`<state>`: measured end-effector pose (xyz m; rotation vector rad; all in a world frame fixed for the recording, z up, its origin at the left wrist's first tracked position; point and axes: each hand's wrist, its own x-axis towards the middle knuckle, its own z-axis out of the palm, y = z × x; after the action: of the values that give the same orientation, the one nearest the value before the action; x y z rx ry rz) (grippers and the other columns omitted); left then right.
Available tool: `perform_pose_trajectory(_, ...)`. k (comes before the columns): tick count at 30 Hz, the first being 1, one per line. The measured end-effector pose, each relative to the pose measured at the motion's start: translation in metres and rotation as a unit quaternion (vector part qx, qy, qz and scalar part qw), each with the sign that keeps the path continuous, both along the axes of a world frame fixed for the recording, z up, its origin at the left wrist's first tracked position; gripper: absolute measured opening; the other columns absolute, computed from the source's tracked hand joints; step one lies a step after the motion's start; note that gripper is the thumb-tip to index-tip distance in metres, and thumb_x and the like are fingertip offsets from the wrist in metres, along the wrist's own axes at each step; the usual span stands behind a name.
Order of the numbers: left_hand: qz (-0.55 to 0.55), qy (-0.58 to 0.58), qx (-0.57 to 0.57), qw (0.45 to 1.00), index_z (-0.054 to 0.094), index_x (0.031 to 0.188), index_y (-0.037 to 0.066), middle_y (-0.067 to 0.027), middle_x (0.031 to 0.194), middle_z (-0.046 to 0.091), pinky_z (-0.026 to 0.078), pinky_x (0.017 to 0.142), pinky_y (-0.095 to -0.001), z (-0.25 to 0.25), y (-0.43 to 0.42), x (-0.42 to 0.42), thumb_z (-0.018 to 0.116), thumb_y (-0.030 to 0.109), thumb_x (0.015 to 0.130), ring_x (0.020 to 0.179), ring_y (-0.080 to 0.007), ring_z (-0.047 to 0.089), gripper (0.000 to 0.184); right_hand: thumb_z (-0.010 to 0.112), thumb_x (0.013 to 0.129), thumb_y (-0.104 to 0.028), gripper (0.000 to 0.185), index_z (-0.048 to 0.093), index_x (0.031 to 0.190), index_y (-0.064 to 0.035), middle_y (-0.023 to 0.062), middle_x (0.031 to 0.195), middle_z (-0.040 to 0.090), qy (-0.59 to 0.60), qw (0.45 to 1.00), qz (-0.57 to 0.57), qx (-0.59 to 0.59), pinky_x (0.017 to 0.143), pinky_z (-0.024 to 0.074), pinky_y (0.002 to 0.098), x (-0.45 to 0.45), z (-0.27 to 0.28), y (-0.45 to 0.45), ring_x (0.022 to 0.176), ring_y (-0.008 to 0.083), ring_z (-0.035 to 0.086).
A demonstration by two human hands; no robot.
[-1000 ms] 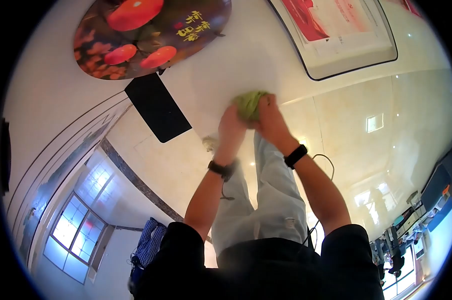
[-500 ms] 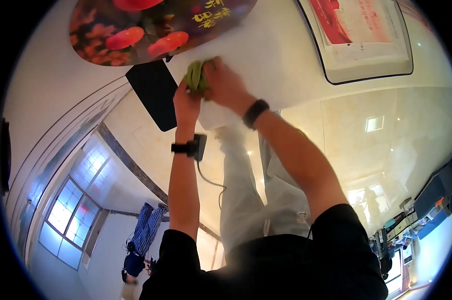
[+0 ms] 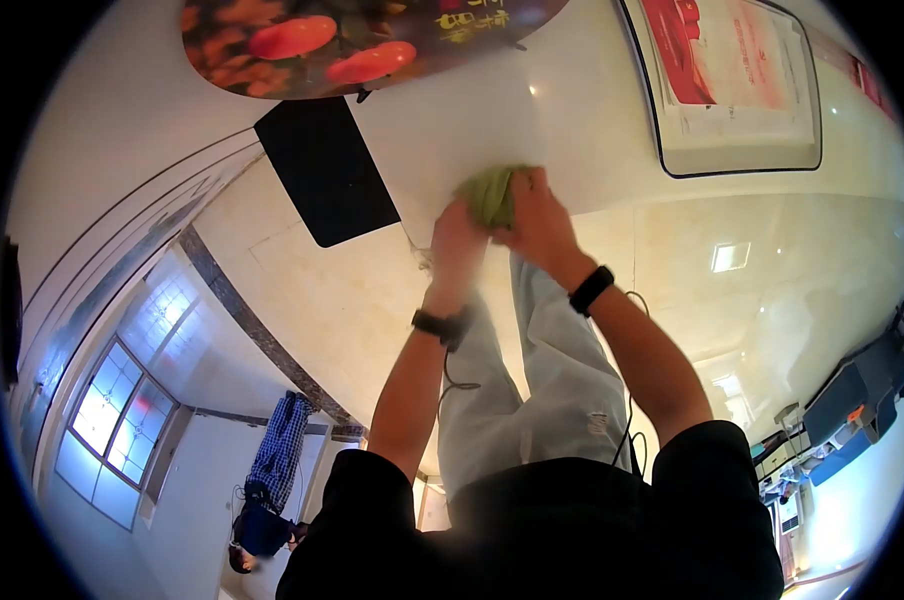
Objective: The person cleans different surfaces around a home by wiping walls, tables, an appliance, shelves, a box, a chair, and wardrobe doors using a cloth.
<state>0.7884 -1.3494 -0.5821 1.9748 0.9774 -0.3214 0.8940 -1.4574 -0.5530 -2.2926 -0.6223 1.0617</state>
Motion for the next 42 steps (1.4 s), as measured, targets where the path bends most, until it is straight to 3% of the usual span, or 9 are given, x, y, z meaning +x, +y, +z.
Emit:
perform_pose_trajectory(8,0.09,0.099,-0.029,0.991,0.059,0.115,0.007,-0.0159,0.101,0.068,0.051,0.08,-0.0427,0.039,0.045,-0.053,0.067,0.012,0.075,0.096,-0.0357,0.064,0.041,0.077,0.066,-0.02,0.049,0.055,0.107,-0.0038,0.0156,0.113,0.049,0.103,0.991,0.013,0.086,0.081,0.0512,0.0453,-0.041,0.019,0.058,0.103,0.0355,0.055)
perform_pose_trajectory(13,0.059,0.055,-0.027,0.996,0.058,0.123,0.01,-0.0153,0.104,0.068,0.051,0.081,-0.0409,0.028,0.045,-0.041,0.065,0.017,0.078,0.096,-0.0354,0.064,0.046,0.079,0.065,-0.025,0.06,0.047,0.112,-0.0081,0.0146,0.119,0.046,0.023,0.993,0.092,0.072,0.076,0.0526,0.0461,-0.033,-0.009,0.041,0.099,0.0384,0.058)
perform_pose_trajectory(16,0.028,0.0,0.047,0.998,0.061,0.117,0.008,-0.0138,0.097,0.07,0.052,0.075,-0.0359,0.012,0.02,0.004,0.062,0.006,0.08,0.088,-0.0294,0.067,0.038,0.078,0.065,-0.025,0.059,0.046,0.113,-0.0093,0.0151,0.119,0.046,-0.004,0.998,0.044,0.055,0.076,0.0525,0.0465,0.006,-0.007,0.016,0.098,0.0394,0.058)
perform_pose_trajectory(26,-0.048,-0.035,0.097,0.993,0.061,0.096,0.007,-0.0173,0.09,0.067,0.05,0.072,-0.0487,0.018,-0.009,0.176,0.063,0.011,0.079,0.087,-0.0396,0.063,0.018,0.072,0.071,-0.018,0.061,0.042,0.123,-0.0061,0.0203,0.121,0.044,-0.121,0.984,-0.084,0.103,0.082,0.0502,0.0466,0.137,-0.027,-0.024,0.1,0.0439,0.055)
perform_pose_trajectory(34,-0.018,0.034,0.055,0.998,0.061,0.097,0.009,-0.0182,0.091,0.067,0.051,0.073,-0.0516,0.007,-0.046,0.082,0.059,0.012,0.081,0.087,-0.041,0.062,0.017,0.08,0.065,-0.016,0.075,0.038,0.125,-0.0046,0.0295,0.123,0.038,-0.05,0.997,-0.049,0.032,0.088,0.0485,0.0506,0.053,-0.024,-0.048,0.107,0.0501,0.049)
perform_pose_trajectory(36,-0.043,-0.055,0.099,0.993,0.06,0.102,0.008,-0.0193,0.097,0.067,0.051,0.078,-0.0521,-0.019,-0.059,0.037,0.055,0.01,0.082,0.092,-0.0405,0.063,0.02,0.083,0.063,-0.022,0.084,0.033,0.128,-0.0031,0.0343,0.122,0.037,-0.115,0.993,-0.025,0.02,0.084,0.0498,0.0536,0.014,-0.027,-0.054,0.104,0.0528,0.05)
perform_pose_trajectory(38,-0.142,0.03,0.023,0.989,0.065,0.098,0.007,-0.0193,0.097,0.067,0.052,0.079,-0.0502,-0.069,-0.063,-0.003,0.053,0.015,0.084,0.093,-0.0406,0.064,0.02,0.081,0.062,-0.032,0.077,0.043,0.123,-0.0043,0.0316,0.119,0.046,-0.023,0.998,0.052,0.016,0.084,0.0485,0.0523,-0.013,-0.045,-0.071,0.101,0.051,0.052)
perform_pose_trajectory(40,-0.203,0.11,-0.056,0.971,0.066,0.1,0.006,-0.0223,0.102,0.066,0.052,0.084,-0.0487,-0.033,-0.051,-0.023,0.056,0.015,0.081,0.097,-0.0388,0.064,0.024,0.078,0.061,-0.046,0.071,0.054,0.116,-0.0065,0.026,0.108,0.061,0.017,0.992,0.087,-0.087,0.091,0.0414,0.0482,-0.05,-0.048,-0.087,0.099,0.0466,0.053)
perform_pose_trajectory(42,-0.233,0.016,-0.07,0.97,0.066,0.103,0.008,-0.0219,0.103,0.066,0.051,0.084,-0.0501,0.04,-0.032,-0.027,0.066,0.02,0.075,0.098,-0.0395,0.063,0.031,0.073,0.066,-0.036,0.064,0.054,0.118,-0.0052,0.0249,0.109,0.06,0.017,0.988,0.153,-0.03,0.094,0.0376,0.0471,-0.048,0.043,-0.065,0.097,0.0452,0.053)
